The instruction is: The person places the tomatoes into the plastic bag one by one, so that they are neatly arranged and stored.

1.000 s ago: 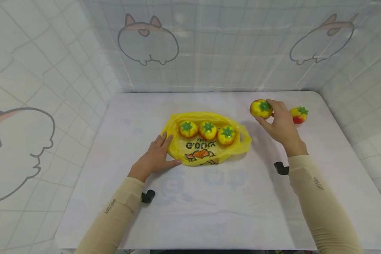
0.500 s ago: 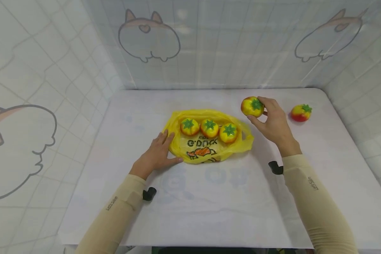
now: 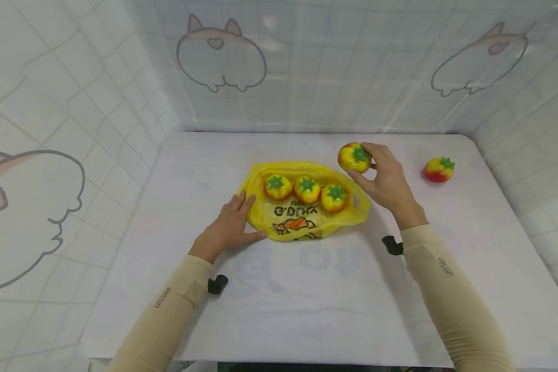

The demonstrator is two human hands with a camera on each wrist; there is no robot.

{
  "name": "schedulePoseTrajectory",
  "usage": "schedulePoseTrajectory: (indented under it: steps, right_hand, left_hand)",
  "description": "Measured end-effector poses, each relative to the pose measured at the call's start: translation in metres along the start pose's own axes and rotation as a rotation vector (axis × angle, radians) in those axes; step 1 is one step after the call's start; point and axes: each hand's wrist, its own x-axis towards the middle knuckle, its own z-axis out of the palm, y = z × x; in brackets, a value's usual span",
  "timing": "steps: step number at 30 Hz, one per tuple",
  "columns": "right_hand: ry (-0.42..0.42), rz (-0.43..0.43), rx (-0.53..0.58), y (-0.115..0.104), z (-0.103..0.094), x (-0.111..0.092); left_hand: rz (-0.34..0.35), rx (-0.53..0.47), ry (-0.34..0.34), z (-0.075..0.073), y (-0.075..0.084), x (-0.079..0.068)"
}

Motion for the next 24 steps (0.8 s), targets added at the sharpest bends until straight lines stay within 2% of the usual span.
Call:
schedulePoseTrajectory:
  steps: [9,17,24]
  right_hand:
    - [-0.052,-0.011,0.001,-0.011,0.014,0.003]
    - [-0.111,-0.035,0.024,-0.026,0.026,0.005]
    - [-0.14,-0.109,0.063,-0.038,0.04,0.003]
  left_hand:
    - [-0.038,-0.006,-0.021,0.0,0.002,0.003]
    - [-0.04,-0.022,-0.018,0.001,0.0,0.002]
    - [-0.031,-0.022,-0.004,0.002,-0.001,0.0]
